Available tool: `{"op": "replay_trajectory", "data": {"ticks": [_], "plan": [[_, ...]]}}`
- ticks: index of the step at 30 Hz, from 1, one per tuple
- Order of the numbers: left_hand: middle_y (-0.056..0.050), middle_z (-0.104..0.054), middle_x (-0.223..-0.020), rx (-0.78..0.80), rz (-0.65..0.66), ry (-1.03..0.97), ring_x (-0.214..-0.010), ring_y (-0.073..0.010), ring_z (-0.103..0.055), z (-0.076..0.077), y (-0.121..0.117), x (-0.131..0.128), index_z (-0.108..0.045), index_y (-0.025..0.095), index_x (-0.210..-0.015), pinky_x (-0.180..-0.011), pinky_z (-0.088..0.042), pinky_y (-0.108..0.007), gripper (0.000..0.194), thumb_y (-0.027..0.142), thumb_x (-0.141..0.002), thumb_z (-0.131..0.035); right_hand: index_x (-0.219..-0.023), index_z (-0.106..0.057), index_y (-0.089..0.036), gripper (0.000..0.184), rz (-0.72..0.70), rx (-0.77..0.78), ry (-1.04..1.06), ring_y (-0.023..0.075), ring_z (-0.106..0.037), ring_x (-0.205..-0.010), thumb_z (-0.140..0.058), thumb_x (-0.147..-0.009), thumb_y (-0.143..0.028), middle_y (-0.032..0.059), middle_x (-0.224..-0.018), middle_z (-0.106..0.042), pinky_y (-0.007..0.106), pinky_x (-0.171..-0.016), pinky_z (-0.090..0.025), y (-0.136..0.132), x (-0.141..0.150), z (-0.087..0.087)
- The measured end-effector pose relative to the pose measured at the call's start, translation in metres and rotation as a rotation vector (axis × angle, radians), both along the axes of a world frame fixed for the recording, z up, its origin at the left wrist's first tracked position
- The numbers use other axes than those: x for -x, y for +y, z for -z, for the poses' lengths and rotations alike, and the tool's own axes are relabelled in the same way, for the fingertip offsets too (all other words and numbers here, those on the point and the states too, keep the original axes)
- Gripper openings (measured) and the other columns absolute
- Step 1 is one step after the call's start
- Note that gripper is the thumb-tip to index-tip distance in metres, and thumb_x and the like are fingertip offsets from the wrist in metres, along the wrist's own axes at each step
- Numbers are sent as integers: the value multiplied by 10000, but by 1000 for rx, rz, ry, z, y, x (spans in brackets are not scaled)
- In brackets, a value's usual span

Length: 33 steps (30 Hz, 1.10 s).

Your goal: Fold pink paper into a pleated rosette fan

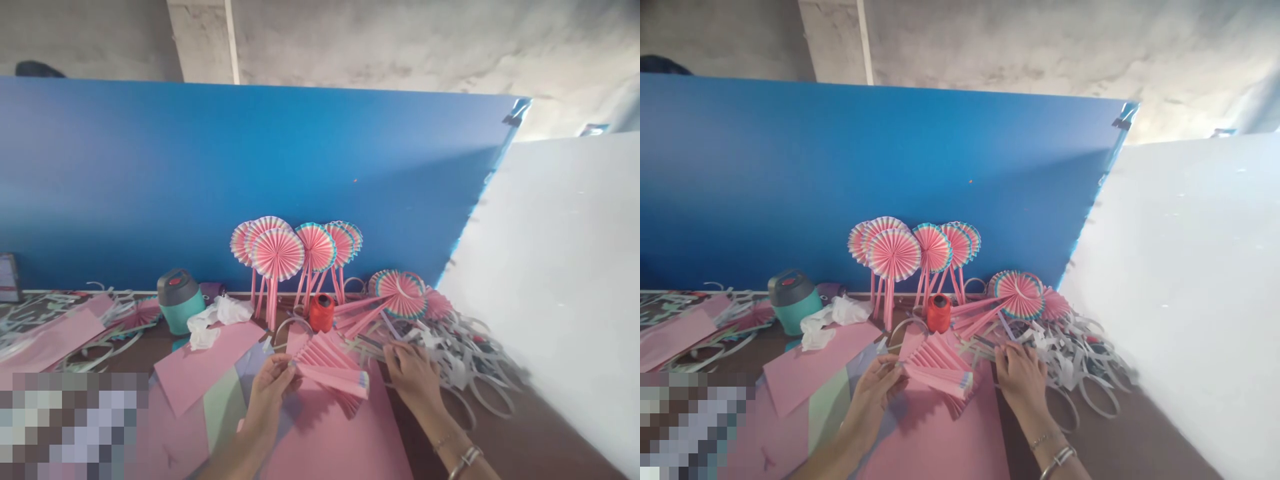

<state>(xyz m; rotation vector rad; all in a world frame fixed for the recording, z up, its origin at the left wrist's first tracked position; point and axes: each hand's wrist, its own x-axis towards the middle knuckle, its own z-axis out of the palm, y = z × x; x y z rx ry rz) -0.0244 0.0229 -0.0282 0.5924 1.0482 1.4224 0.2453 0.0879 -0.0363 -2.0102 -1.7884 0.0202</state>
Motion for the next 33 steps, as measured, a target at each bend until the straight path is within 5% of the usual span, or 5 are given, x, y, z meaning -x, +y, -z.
{"op": "replay_trajectory", "data": {"ticks": [8, 16, 23, 28, 33], "plan": [[-5, -560, -767, -19, -32, 77, -741, -104, -539, 1, 0, -1, -572, 139, -714, -739, -502, -234, 383, 416, -575, -797, -864, -707, -199, 390, -15, -156, -87, 306, -495, -1058, -372, -865, -399, 91, -1085, -629, 502, -864, -357, 9, -10, 21], [-52, -618, -811, -45, 13, 203, -753, -137, -574, 1, 2, 0, -670, 120, -825, -757, -496, -256, 439, 477, -590, -773, -907, -658, -192, 230, -388, -580, 223, 177, -561, -925, -452, -892, -292, 62, -936, -643, 330, -832, -392, -16, 12, -21], [-44, -567, -803, -161, 186, 261, -722, -126, -537, -9, -11, -8, -613, 157, -1179, -698, -469, -240, 568, 459, -705, -698, -1008, -614, -196, 292, -289, -450, 194, 176, -582, -837, -467, -878, -411, 47, -872, -641, 337, -822, -358, -25, 22, -15], [-46, -549, -824, -162, 215, 284, -737, -124, -519, -6, -13, -11, -605, 161, -1202, -702, -461, -234, 568, 459, -724, -681, -820, -604, -175, 376, -206, -412, 221, 185, -575, -786, -414, -883, -494, 59, -801, -635, 363, -849, -348, -17, 16, -14], [-34, -531, -796, -172, 218, 285, -728, -122, -516, -8, -11, -9, -593, 159, -1216, -712, -455, -232, 577, 468, -734, -671, -849, -581, -172, 331, -319, -363, 273, 203, -548, -941, -382, -912, -430, 80, -937, -624, 329, -842, -369, -19, 20, -17]]}}
